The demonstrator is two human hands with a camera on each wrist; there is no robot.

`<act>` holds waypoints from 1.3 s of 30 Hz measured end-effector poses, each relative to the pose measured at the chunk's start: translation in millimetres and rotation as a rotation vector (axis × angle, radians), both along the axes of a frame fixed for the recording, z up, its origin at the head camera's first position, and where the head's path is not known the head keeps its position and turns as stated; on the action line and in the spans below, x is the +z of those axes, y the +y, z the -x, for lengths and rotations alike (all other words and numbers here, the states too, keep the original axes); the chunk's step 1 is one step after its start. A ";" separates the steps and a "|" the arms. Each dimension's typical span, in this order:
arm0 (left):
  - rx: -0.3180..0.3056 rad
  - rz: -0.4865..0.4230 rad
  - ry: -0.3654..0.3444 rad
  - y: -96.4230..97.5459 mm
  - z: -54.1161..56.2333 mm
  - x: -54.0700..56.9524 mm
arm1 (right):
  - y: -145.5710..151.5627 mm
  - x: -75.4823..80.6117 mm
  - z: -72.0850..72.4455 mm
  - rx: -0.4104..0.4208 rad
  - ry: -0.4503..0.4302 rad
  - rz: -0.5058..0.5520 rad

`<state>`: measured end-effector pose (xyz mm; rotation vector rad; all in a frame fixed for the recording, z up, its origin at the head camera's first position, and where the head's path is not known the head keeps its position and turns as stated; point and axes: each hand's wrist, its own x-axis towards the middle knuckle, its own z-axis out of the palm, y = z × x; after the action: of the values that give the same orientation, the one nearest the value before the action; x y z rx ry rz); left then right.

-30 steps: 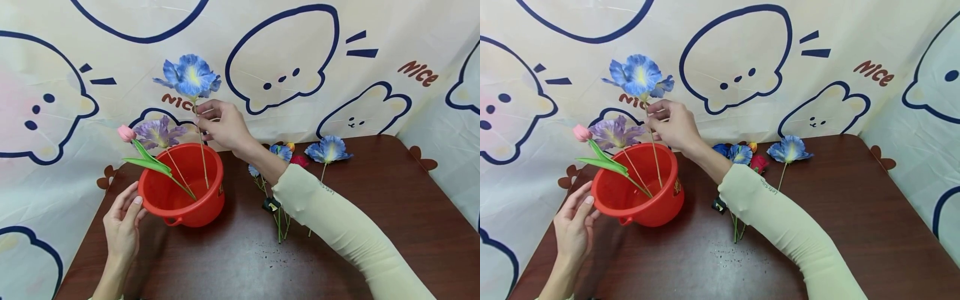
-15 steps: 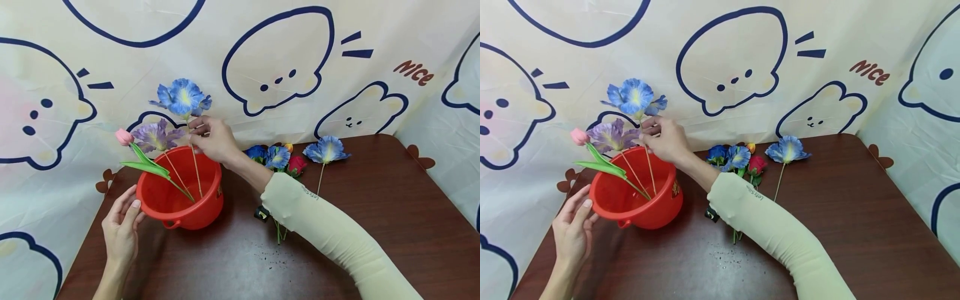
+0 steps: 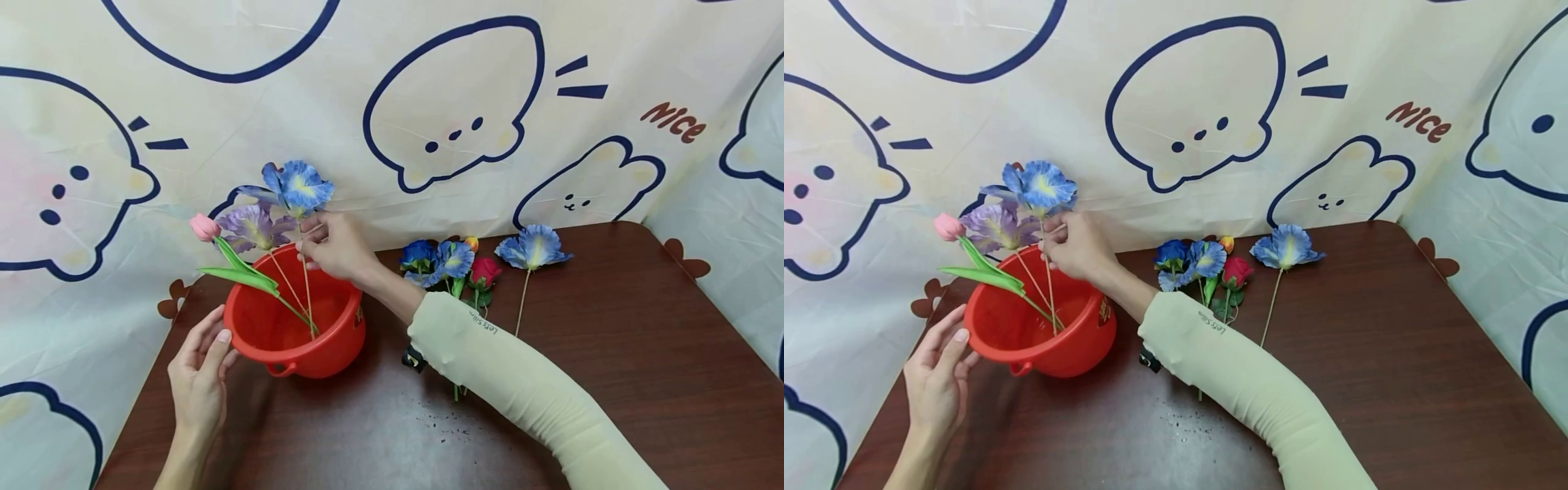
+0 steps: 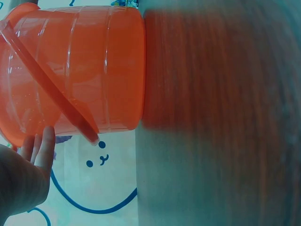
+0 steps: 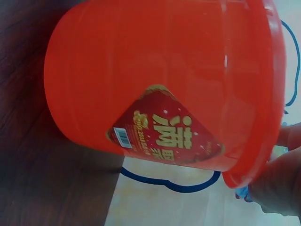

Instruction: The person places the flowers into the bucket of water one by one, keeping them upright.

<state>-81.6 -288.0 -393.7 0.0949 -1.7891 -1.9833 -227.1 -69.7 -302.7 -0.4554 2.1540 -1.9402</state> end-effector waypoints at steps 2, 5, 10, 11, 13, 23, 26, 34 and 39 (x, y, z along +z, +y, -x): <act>0.000 0.004 0.001 0.3 -0.1 0.1 | -0.6 -1.3 -0.1 0.003 -0.005 -0.001; -0.001 0.005 0.005 0.4 0.0 0.3 | -2.1 -2.3 0.1 -0.002 0.002 -0.012; 0.001 -0.002 0.005 0.4 -0.5 1.0 | -6.4 -1.5 -0.9 -0.006 0.033 -0.050; 0.004 -0.002 0.004 0.3 -0.7 1.0 | -7.7 -1.5 -1.3 -0.007 0.037 -0.060; 0.009 0.001 -0.002 0.1 -1.2 1.1 | -10.1 -1.3 -2.4 -0.004 0.037 -0.075; 0.019 0.009 -0.025 -0.4 -1.9 -0.2 | -18.4 -0.8 -7.8 -0.029 0.001 -0.180; 0.011 0.004 -0.017 0.2 -1.2 -0.8 | -17.6 1.2 -7.8 -0.038 -0.004 -0.220; -0.006 -0.003 -0.003 0.7 -0.9 -1.7 | -9.2 7.5 -11.2 0.014 -0.075 -0.308; -0.008 0.002 -0.004 -0.5 -1.0 -1.2 | 4.3 10.3 -18.6 0.078 -0.062 -0.284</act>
<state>-80.5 -288.6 -394.9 0.0909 -1.7968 -1.9885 -208.5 -65.4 -292.4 -0.4145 2.2861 -1.5541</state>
